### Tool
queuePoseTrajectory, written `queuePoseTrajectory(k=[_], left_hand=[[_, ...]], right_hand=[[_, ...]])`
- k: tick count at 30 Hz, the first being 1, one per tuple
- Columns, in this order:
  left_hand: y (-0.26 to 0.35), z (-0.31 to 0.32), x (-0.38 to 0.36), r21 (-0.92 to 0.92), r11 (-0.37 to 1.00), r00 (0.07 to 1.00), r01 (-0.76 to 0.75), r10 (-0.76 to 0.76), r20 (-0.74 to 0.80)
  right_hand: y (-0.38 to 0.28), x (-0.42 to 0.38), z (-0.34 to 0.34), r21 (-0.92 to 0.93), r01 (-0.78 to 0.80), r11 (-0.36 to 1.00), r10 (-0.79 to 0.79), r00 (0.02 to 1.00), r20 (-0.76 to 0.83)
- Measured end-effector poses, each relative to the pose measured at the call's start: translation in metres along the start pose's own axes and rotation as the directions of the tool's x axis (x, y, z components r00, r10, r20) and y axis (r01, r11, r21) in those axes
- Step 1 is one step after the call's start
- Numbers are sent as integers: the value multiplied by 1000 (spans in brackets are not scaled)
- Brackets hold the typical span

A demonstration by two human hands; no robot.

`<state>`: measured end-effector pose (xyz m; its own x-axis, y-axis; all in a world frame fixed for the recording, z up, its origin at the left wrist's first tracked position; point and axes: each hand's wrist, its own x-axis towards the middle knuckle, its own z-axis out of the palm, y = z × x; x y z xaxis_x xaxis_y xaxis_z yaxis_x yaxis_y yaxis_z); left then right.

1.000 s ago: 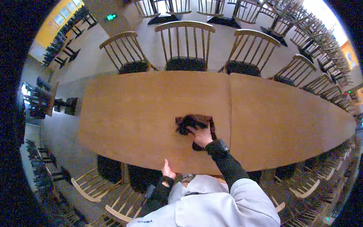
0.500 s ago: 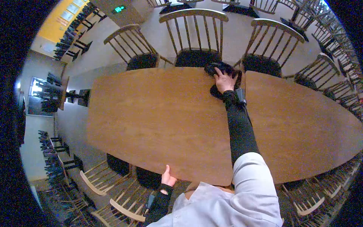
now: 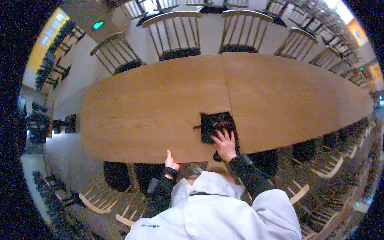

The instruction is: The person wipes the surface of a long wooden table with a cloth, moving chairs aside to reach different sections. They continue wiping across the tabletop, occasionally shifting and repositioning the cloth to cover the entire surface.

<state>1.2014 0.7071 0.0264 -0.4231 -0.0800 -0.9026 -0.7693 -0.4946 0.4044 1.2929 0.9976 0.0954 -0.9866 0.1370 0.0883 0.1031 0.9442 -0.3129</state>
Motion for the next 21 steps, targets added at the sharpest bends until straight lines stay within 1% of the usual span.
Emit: queuePoseTrajectory(k=[1,2,3,4,6,8,9,10,12,13,14,15,16,17,18,19,20,21], left_hand=[[-7,-12,24,15,1000,997,-21,20,70],[-6,-20,32,45,999,995,-4,-1,100],[-7,-21,38,35,999,985,-18,12,171],[-10,-22,44,35,999,970,-22,13,244],[-1,-26,44,56,994,885,95,-110,453],[10,-16,25,56,981,931,185,-193,309],[15,-19,26,70,967,933,246,-256,254],[19,-24,29,71,951,931,302,-311,193],[26,-27,15,48,937,937,345,-347,42],[32,-26,5,41,907,905,419,-421,64],[47,-19,-21,0,876,876,482,-482,13],[46,0,-56,130,936,944,327,-328,-7],[39,18,-84,257,954,987,156,-160,-8],[42,25,-97,355,935,977,-2,-74,200],[39,52,-117,365,919,962,-152,52,269],[34,85,-140,421,849,924,-319,178,340],[30,114,-153,461,752,864,-470,286,415],[21,125,-135,505,591,764,-628,347,544]], right_hand=[[-5,-24,1,-20,9,1000,-9,1000,-17],[-7,-43,2,-47,6,999,-8,999,-35],[-8,-56,1,-20,-22,1000,22,1000,1],[-5,-65,6,23,-18,1000,19,999,-48],[-5,-68,4,-9,-45,999,45,999,-17],[0,-62,8,3,-52,999,52,997,-57],[7,-56,14,-4,-60,998,60,997,-50],[13,-47,16,-4,-67,998,66,995,-78],[29,-20,19,11,-107,994,108,990,-92],[38,-2,20,-3,-130,992,129,987,-100],[35,22,13,35,-156,987,159,983,-95],[40,40,10,38,-185,982,188,977,-102],[47,57,10,44,-210,977,213,970,-112],[51,73,11,43,-223,974,226,967,-121],[56,85,11,62,-211,975,218,967,-133],[60,95,10,73,-209,975,217,966,-140],[64,100,5,80,-207,975,217,966,-143],[64,96,3,70,-198,978,205,971,-119]])
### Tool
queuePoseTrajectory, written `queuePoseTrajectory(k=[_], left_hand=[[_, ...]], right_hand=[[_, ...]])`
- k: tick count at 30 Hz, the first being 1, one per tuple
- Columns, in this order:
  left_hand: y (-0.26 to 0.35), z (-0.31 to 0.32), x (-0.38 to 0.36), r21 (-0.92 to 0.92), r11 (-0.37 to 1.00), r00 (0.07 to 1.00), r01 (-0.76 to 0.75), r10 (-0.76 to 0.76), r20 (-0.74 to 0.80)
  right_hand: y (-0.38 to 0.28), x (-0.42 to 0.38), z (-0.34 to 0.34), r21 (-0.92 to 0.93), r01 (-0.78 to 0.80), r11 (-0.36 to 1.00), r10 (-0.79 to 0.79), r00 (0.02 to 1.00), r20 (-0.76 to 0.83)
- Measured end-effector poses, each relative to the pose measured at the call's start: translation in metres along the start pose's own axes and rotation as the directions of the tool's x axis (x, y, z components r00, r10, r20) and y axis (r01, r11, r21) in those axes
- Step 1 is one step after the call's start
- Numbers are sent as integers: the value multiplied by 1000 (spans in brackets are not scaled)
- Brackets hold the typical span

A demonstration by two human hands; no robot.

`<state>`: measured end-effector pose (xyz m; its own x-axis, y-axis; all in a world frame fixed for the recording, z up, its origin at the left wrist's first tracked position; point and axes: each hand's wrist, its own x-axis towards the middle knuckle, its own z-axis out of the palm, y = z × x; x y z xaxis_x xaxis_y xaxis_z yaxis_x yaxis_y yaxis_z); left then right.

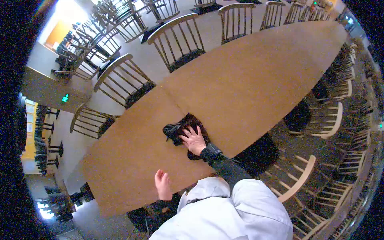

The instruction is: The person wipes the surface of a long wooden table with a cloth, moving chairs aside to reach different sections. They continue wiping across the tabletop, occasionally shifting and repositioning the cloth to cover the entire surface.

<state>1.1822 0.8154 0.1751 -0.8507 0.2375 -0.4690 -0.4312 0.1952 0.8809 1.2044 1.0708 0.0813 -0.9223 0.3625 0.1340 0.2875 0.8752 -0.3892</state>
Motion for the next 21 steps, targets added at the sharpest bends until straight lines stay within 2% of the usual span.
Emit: queuePoseTrajectory(k=[1,3,5,6,8,9,12,16,17,21], left_hand=[[-5,12,21,161,974,986,-157,146,81],[10,52,35,230,933,946,-275,221,237],[-2,66,58,554,663,855,-504,291,429],[-8,71,63,559,661,859,-500,293,420],[-18,76,64,740,436,858,-513,253,447],[-18,73,65,743,442,865,-502,254,434],[-19,62,63,923,155,935,-353,80,344],[-24,52,67,946,103,951,-307,60,302],[-23,53,71,956,90,960,-280,35,278],[-19,55,69,959,98,964,-268,19,267]], right_hand=[[3,-1,-2,31,18,999,-18,1000,6],[15,-17,-9,97,92,991,-91,996,-12],[26,-49,-28,83,130,988,-131,991,16],[32,-66,-38,70,126,990,-129,991,47],[47,-92,-52,45,130,990,-133,988,75],[52,-95,-57,34,139,990,-141,987,72],[68,-54,-53,38,150,988,-152,985,84],[92,72,-37,34,162,986,-161,986,-34],[96,140,-33,-3,146,989,-146,986,-84],[106,249,-4,-69,93,993,-102,984,-143]])
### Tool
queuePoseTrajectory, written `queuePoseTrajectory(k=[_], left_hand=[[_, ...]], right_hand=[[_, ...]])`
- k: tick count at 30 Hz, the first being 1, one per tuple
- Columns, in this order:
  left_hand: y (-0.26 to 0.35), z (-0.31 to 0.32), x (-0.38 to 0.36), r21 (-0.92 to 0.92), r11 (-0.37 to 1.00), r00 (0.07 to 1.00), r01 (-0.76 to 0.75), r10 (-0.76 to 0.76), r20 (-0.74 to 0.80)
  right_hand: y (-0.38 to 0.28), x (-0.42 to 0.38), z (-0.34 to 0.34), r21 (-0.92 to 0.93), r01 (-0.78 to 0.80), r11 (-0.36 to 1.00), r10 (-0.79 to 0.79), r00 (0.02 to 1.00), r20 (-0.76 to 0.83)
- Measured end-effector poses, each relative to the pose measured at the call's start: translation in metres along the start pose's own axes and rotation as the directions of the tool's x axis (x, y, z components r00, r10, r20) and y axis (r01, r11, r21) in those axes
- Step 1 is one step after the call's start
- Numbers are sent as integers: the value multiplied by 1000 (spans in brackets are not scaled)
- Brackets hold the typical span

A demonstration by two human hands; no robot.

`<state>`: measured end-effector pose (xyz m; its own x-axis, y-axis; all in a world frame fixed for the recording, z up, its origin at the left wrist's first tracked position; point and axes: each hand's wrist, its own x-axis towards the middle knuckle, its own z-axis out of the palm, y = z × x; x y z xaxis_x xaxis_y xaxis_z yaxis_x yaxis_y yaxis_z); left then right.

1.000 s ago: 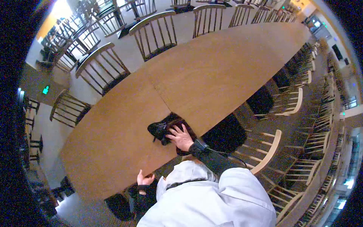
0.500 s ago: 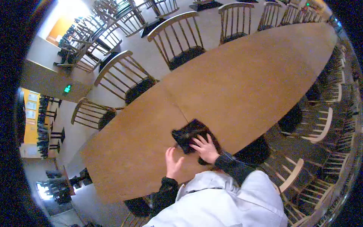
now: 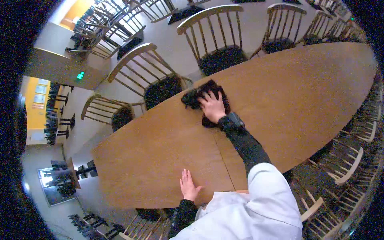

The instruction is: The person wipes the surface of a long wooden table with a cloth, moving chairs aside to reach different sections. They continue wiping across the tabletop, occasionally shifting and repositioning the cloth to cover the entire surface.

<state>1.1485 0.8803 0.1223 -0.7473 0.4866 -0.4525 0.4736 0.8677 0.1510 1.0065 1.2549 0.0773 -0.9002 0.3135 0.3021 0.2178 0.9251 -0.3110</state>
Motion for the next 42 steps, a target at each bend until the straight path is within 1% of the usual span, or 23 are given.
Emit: queuePoseTrajectory(k=[2,5,8,11,15,16,20,23,25,26,28,30,31,32,34,35,36,37,38,39,40,41,42], left_hand=[[1,2,0,-13,1000,1000,8,-8,-3],[1,3,0,-39,999,1000,7,-7,-9],[1,3,0,-58,998,1000,-2,0,-25],[2,1,1,-58,998,999,-15,12,-49],[0,4,0,-29,999,997,-34,32,-69],[-2,6,0,-36,998,997,-45,42,-67],[-12,17,3,-47,994,990,-104,98,-103],[-18,21,6,-46,985,976,-166,158,-149],[-18,22,8,-32,993,989,-111,107,-107],[-20,25,9,-35,989,985,-144,139,-103],[-26,34,14,-45,989,982,-143,136,-133],[-25,32,11,-77,979,977,-188,178,-118],[-21,27,8,-94,983,983,-160,149,-110],[-18,21,7,-109,985,987,-132,121,-103],[-18,27,10,-159,961,971,-227,210,-114],[-15,31,11,-151,935,938,-321,292,-187],[-12,34,9,-136,904,895,-405,362,-261],[-5,33,4,-136,899,890,-416,373,-261],[5,28,1,-121,860,848,-496,450,-280],[17,22,-3,-104,812,797,-574,524,-300],[27,17,-4,-103,802,787,-588,539,-300],[42,16,-5,-89,752,734,-653,600,-318],[60,17,-7,-72,698,677,-712,656,-335]], right_hand=[[8,39,17,-5,-47,999,48,998,51],[12,74,32,-26,-88,996,89,994,56],[15,81,41,-41,-117,992,120,989,88],[17,67,42,-40,-59,997,59,998,8],[3,11,13,8,-34,999,34,999,-2],[-3,-11,-1,51,-46,998,45,999,19],[-33,-117,-41,50,-70,996,66,995,78],[-64,-210,-68,34,-145,989,141,986,89],[-87,-261,-77,0,-206,979,205,974,100],[-97,-283,-80,-12,-248,969,248,962,113],[-110,-312,-77,-100,-265,959,277,951,140],[-125,-328,-84,-56,-319,946,324,934,149],[-131,-336,-93,83,-362,928,350,927,137],[-139,-345,-105,85,-407,909,401,913,75],[-145,-364,-147,-14,-466,885,465,883,-63],[-139,-376,-174,-100,-494,863,471,861,-192],[-129,-394,-202,-27,-554,832,529,807,-263],[-125,-411,-232,-89,-667,740,608,720,-335],[-117,-438,-255,-127,-737,663,631,643,-435],[-109,-470,-271,-190,-842,504,692,526,-494],[-82,-520,-266,-180,-879,441,640,449,-624],[-72,-556,-285,-172,-923,344,658,368,-657],[-62,-591,-292,-172,-973,157,694,232,-682]])
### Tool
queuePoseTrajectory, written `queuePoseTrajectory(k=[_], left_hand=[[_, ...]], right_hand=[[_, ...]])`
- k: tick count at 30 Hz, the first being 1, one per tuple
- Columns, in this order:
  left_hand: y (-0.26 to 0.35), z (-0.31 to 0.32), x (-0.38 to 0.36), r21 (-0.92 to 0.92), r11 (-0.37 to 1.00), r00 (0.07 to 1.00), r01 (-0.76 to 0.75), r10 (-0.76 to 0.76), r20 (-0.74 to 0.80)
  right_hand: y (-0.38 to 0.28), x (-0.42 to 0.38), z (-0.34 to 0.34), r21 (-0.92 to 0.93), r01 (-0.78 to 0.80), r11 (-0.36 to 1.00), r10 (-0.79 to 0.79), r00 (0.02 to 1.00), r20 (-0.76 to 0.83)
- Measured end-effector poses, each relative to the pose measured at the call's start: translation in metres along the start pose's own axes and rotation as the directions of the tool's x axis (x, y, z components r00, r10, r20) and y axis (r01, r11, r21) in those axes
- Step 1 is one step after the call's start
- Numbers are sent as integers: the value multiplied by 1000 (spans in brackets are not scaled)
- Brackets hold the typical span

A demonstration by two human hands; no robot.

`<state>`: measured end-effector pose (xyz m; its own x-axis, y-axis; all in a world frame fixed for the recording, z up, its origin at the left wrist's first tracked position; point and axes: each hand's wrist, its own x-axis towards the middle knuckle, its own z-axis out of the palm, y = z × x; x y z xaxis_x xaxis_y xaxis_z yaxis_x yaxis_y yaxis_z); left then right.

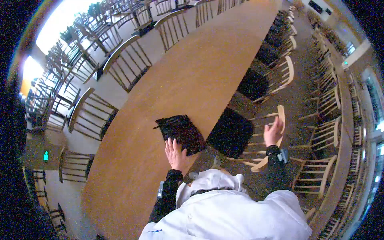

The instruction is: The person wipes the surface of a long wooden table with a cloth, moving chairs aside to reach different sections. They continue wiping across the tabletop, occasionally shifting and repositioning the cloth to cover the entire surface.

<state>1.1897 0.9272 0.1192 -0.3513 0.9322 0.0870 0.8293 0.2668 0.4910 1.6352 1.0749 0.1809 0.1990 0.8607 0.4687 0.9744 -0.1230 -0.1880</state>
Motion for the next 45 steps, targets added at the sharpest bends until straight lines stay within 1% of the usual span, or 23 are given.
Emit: queuePoseTrajectory(k=[2,4,5,6,8,10,11,12,14,18,20,22,25,26,28,29,36,38,39,40,42,44,45], left_hand=[[28,3,23,-30,999,999,-38,38,-9],[37,21,49,-10,1000,1000,-17,17,-14],[41,29,62,16,1000,1000,4,-4,-17],[41,38,74,52,998,1000,30,-29,-10],[40,55,92,139,977,982,162,-173,74],[40,67,95,325,934,983,147,-175,61],[39,72,97,365,920,981,145,-180,66],[42,74,96,369,917,983,150,-179,44],[43,72,95,364,920,985,144,-167,33],[45,70,95,406,903,984,139,-171,42],[45,67,96,464,874,973,147,-213,92],[45,63,93,524,837,966,154,-239,98],[37,53,94,493,860,975,132,-202,91],[30,57,95,457,876,974,153,-212,79],[24,68,97,418,891,972,178,-224,64],[21,72,95,434,887,976,161,-208,62],[24,73,91,390,917,993,83,-108,43],[37,68,92,372,928,989,14,-68,132],[49,63,95,365,931,983,-6,-62,173],[46,71,94,353,933,987,-71,14,160],[60,75,96,281,945,976,-169,121,178],[76,86,101,255,932,954,-257,203,222],[86,91,105,224,924,938,-310,258,231]], right_hand=[[47,7,-14,-26,-258,966,259,958,123],[95,4,7,-83,-476,876,479,833,278],[116,-2,20,129,-568,813,486,783,387],[127,-6,23,319,-648,692,463,737,493],[127,-10,22,369,-622,691,468,773,429],[151,-15,37,338,-545,767,417,824,383],[167,-16,47,443,-724,528,449,681,578],[154,-11,31,470,-828,307,449,561,695],[138,-1,16,372,-927,45,384,360,850],[136,-10,20,498,-865,54,415,473,777],[137,-10,18,488,-866,108,406,486,774],[144,-10,20,479,-874,84,411,468,782],[150,-13,18,474,-880,16,410,439,800],[151,-12,11,503,-864,-6,430,452,782],[177,-18,11,523,-848,-85,462,431,775],[192,-16,-1,503,-864,-23,423,447,788],[306,-39,-39,450,-892,26,458,411,788],[328,-46,-56,441,-897,36,474,403,782],[344,-54,-64,409,-912,23,469,371,801],[360,-63,-68,376,-926,11,457,339,822],[377,-75,-72,363,-928,-87,461,285,840],[392,-85,-67,344,-932,-112,523,239,818],[404,-91,-59,385,-920,68,602,346,720]])
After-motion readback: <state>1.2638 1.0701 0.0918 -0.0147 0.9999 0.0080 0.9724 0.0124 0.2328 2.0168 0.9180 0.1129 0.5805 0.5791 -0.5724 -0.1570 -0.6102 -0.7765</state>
